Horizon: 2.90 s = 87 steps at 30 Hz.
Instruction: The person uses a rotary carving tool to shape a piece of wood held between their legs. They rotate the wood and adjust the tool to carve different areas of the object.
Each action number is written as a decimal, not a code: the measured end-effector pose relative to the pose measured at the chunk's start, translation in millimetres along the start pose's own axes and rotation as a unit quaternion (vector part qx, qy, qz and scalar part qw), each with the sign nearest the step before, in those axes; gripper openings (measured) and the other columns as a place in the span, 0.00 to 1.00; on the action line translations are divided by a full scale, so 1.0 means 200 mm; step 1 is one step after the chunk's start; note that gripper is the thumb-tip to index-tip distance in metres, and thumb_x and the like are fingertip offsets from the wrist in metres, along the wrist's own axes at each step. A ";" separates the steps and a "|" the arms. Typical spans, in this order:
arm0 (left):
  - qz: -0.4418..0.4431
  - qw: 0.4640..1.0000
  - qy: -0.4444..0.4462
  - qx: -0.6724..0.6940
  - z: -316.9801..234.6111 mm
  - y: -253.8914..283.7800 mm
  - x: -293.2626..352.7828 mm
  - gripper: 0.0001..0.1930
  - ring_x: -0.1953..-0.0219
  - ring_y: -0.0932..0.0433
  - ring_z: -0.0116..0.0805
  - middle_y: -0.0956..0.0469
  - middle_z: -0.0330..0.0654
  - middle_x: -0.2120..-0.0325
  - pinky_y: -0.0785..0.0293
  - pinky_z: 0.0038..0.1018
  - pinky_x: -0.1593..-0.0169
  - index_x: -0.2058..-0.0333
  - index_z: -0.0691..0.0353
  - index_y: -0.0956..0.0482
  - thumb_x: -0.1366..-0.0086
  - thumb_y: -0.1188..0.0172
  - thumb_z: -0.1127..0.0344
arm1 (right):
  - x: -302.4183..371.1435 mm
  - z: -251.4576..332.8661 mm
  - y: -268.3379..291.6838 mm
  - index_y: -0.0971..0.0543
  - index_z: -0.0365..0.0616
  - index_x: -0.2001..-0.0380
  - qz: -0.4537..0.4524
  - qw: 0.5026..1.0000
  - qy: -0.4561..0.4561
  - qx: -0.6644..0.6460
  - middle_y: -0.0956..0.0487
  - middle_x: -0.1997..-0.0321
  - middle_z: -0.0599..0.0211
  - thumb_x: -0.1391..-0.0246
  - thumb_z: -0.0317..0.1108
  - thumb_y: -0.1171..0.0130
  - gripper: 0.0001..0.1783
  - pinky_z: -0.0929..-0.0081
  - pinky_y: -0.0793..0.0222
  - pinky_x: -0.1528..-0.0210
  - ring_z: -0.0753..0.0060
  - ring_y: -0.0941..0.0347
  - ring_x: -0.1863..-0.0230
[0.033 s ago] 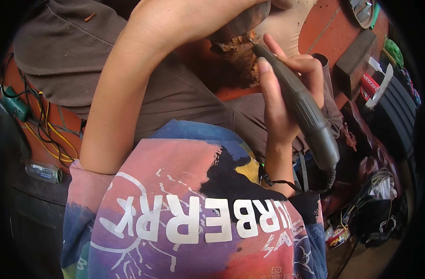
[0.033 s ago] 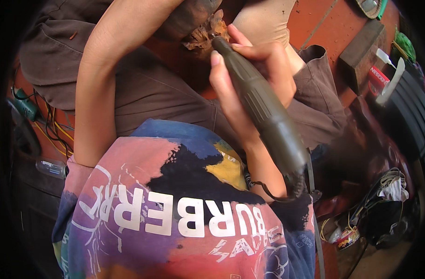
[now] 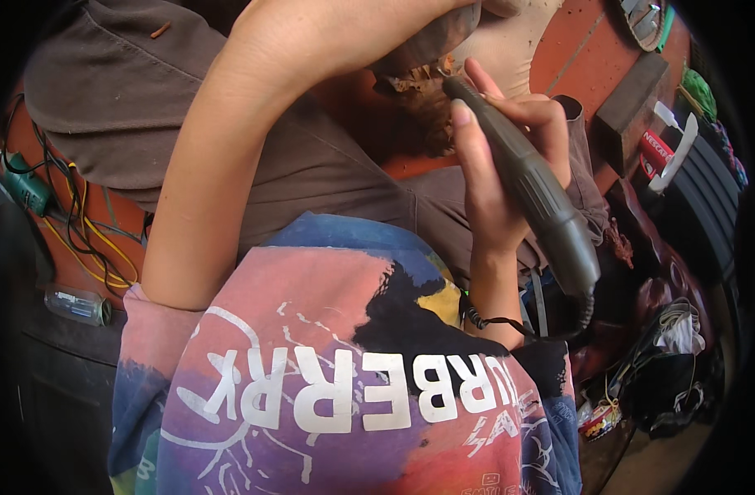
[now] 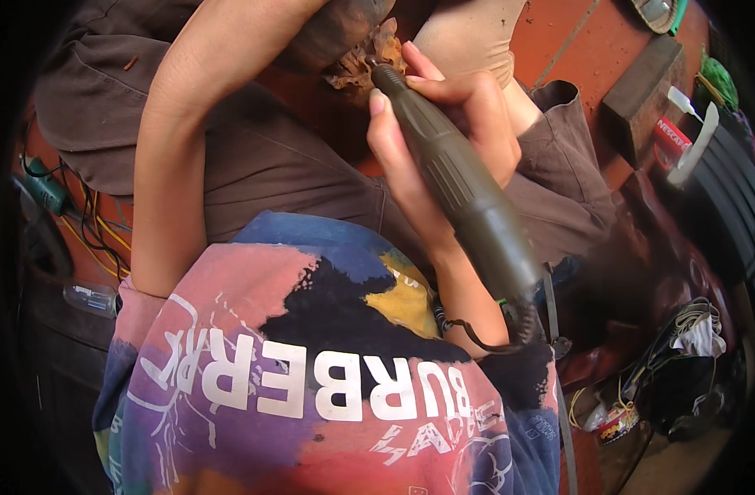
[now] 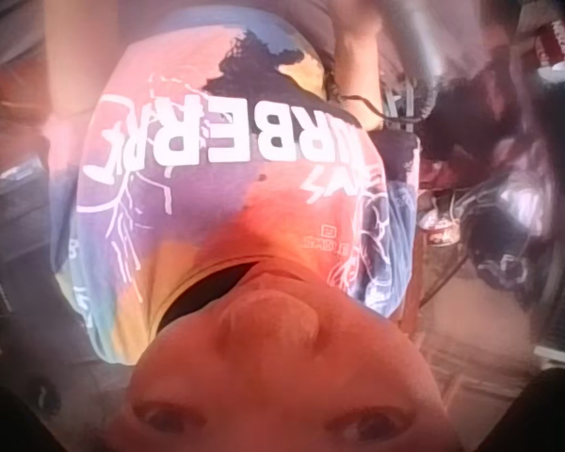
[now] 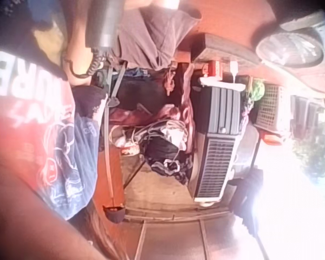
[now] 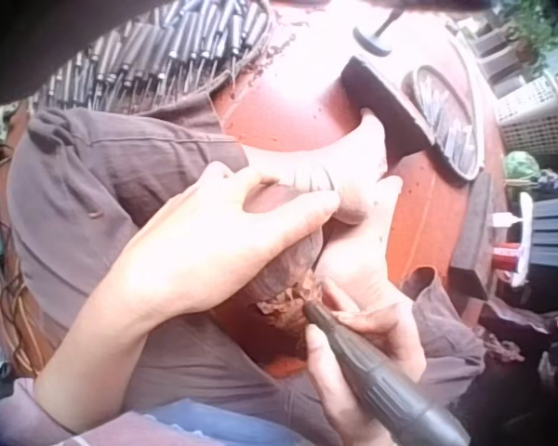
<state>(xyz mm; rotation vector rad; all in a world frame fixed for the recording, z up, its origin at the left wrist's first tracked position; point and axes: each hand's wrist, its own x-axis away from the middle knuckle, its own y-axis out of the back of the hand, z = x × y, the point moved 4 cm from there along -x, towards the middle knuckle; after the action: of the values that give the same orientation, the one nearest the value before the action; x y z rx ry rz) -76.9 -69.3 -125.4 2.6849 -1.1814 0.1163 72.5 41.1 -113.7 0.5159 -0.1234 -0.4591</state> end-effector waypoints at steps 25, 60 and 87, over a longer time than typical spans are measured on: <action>0.072 0.990 0.031 0.118 0.01 -0.06 -0.08 0.16 0.73 0.25 0.25 0.21 0.39 0.76 0.28 0.21 0.62 0.53 0.67 0.22 0.33 0.47 0.62 | -0.10 -0.07 -0.04 0.28 0.36 0.70 0.026 0.999 -0.036 -0.001 0.17 0.65 0.58 0.49 0.22 0.33 0.11 0.79 0.26 0.51 0.63 0.20 0.49; 0.066 0.990 0.002 0.129 0.03 -0.09 -0.07 0.17 0.71 0.26 0.21 0.22 0.37 0.75 0.29 0.19 0.64 0.54 0.68 0.22 0.30 0.48 0.59 | -0.09 -0.11 -0.05 0.23 0.36 0.67 0.001 0.991 -0.078 -0.110 0.17 0.67 0.64 0.53 0.25 0.29 0.12 0.86 0.27 0.64 0.82 0.22 0.66; -0.034 0.988 0.116 -0.093 0.15 0.00 -0.03 0.35 0.50 0.25 0.50 0.29 0.55 0.51 0.29 0.36 0.47 0.46 0.63 0.24 0.44 0.36 0.42 | -0.02 -0.01 -0.11 0.24 0.35 0.72 -0.048 0.998 0.038 0.004 0.24 0.73 0.58 0.62 0.17 0.31 0.13 0.56 0.21 0.47 0.65 0.21 0.70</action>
<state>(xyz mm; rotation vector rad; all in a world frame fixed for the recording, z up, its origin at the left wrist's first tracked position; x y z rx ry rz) -82.4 -71.6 -155.5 2.4668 -0.9780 0.2835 61.1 26.6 -126.7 0.5475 -0.0268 -0.5322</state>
